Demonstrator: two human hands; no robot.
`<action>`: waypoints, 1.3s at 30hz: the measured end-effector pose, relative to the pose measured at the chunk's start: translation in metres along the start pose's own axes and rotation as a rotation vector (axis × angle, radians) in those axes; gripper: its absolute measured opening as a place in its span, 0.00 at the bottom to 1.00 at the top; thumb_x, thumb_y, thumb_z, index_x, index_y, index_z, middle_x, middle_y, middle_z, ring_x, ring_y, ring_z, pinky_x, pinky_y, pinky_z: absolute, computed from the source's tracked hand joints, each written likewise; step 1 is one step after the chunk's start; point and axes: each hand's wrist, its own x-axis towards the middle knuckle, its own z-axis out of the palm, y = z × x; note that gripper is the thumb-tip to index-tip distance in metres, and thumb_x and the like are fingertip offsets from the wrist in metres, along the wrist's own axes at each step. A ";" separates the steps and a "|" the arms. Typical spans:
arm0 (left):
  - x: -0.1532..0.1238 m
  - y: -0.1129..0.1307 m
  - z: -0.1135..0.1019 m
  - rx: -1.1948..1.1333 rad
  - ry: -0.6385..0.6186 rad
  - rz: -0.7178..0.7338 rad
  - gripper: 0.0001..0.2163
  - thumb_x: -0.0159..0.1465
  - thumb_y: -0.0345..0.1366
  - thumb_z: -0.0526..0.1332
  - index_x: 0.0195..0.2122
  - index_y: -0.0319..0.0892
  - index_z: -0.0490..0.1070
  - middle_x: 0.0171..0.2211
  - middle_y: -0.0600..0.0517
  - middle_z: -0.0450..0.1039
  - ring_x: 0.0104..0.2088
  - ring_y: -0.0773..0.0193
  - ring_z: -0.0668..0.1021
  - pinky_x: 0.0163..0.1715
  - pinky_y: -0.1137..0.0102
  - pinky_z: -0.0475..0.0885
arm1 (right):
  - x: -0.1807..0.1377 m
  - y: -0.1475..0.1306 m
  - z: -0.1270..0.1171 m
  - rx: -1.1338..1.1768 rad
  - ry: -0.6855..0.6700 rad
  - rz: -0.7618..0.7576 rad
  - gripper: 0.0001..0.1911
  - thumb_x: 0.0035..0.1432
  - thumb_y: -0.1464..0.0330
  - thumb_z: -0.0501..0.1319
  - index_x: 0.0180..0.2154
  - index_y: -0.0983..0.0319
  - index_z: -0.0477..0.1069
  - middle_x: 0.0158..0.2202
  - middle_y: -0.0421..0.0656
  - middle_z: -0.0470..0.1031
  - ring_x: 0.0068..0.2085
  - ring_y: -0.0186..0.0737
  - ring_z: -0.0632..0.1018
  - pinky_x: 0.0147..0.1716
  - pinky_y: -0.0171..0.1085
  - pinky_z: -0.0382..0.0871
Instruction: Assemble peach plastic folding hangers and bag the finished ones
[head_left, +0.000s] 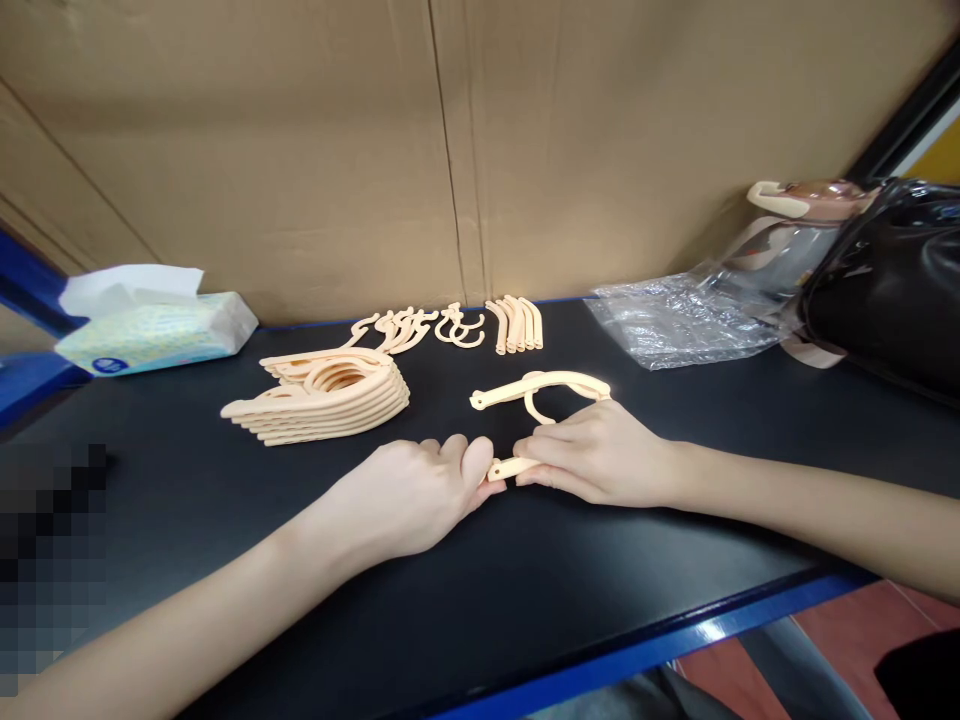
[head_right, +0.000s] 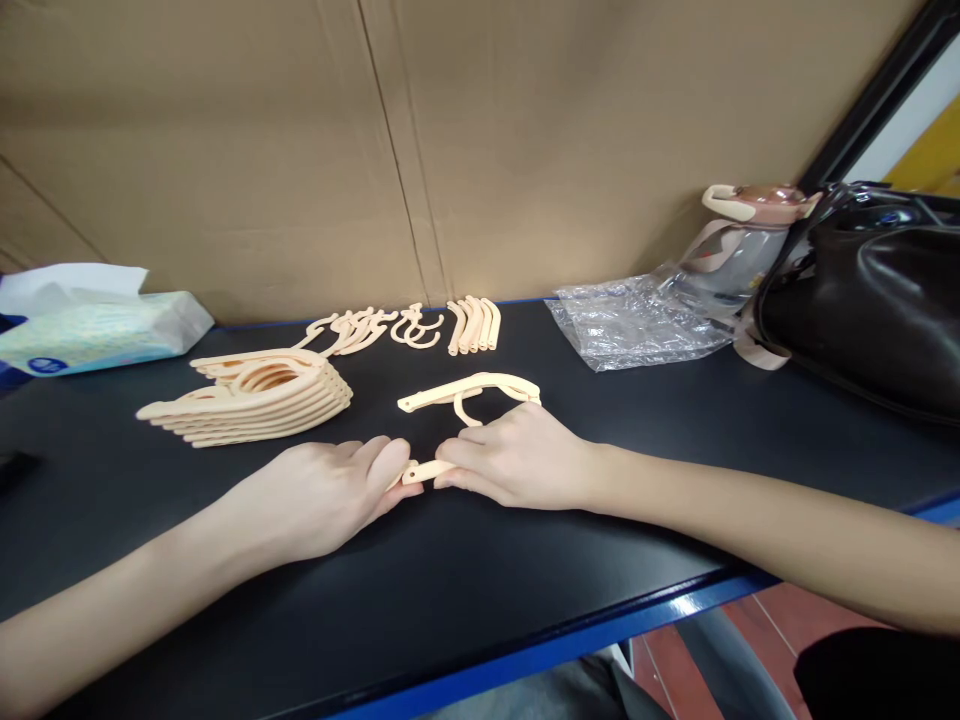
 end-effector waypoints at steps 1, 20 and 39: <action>0.000 0.000 0.000 0.000 0.001 0.000 0.15 0.72 0.35 0.39 0.29 0.42 0.57 0.19 0.56 0.62 0.14 0.64 0.70 0.13 0.68 0.53 | 0.000 0.000 0.000 -0.010 -0.001 0.000 0.23 0.71 0.61 0.41 0.38 0.62 0.73 0.26 0.40 0.74 0.22 0.32 0.71 0.21 0.33 0.50; 0.002 -0.001 -0.003 0.097 0.027 0.049 0.13 0.70 0.35 0.46 0.28 0.42 0.59 0.19 0.55 0.63 0.15 0.64 0.69 0.14 0.70 0.54 | 0.004 0.001 -0.009 0.255 -0.158 0.089 0.15 0.68 0.64 0.50 0.38 0.61 0.73 0.27 0.39 0.75 0.26 0.34 0.72 0.26 0.32 0.54; 0.004 -0.003 -0.005 0.034 0.109 0.066 0.16 0.69 0.43 0.48 0.27 0.41 0.60 0.18 0.56 0.63 0.16 0.65 0.70 0.16 0.69 0.55 | 0.007 -0.003 -0.015 0.108 -0.173 0.106 0.16 0.68 0.62 0.50 0.36 0.61 0.73 0.24 0.39 0.73 0.23 0.33 0.70 0.23 0.33 0.48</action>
